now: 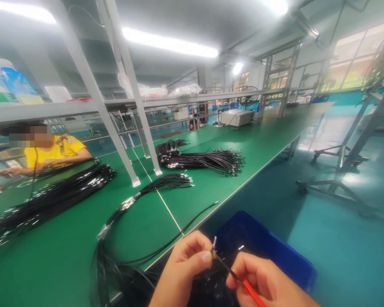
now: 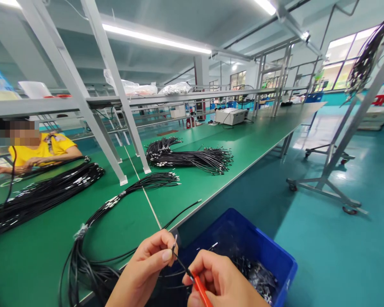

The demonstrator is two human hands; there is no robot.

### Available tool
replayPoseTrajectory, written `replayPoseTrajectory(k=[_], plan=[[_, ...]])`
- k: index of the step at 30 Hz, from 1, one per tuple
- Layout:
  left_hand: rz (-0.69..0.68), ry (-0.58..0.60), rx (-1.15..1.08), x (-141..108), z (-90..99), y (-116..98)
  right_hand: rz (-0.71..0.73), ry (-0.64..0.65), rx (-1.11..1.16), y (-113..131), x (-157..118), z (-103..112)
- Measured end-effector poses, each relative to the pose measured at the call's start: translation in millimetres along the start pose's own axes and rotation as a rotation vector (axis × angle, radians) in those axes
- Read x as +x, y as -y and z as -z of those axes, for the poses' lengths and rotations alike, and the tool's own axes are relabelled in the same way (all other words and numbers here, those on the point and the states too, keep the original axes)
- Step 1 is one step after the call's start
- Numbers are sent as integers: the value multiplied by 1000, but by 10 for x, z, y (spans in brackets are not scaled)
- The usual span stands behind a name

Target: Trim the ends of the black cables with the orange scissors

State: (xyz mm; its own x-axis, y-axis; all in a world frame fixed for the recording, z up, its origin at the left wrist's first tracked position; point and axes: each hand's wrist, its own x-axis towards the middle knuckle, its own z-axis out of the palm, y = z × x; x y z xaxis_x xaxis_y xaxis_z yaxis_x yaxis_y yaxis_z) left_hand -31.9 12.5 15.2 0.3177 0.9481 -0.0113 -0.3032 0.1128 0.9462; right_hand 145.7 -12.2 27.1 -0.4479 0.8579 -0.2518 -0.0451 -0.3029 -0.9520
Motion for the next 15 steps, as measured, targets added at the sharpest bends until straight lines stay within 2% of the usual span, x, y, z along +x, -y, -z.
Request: replayPoseTrajectory(k=[4,7,11,13,15], plan=[[-157,-100,319,32,1,44,144,-29,43,-54,-40,113],[-346,-204,638,45,-34,77,160,-122,138,-68,-44,168],[-548,-258,885,54,-102,157,178,-237,265,-51,-59,170],[-507,-238,1007,99,-129,197,201,-287,320,-56,-63,171],[-325,-153,1160,208,-128,212,212,-364,358,-73,-59,187]])
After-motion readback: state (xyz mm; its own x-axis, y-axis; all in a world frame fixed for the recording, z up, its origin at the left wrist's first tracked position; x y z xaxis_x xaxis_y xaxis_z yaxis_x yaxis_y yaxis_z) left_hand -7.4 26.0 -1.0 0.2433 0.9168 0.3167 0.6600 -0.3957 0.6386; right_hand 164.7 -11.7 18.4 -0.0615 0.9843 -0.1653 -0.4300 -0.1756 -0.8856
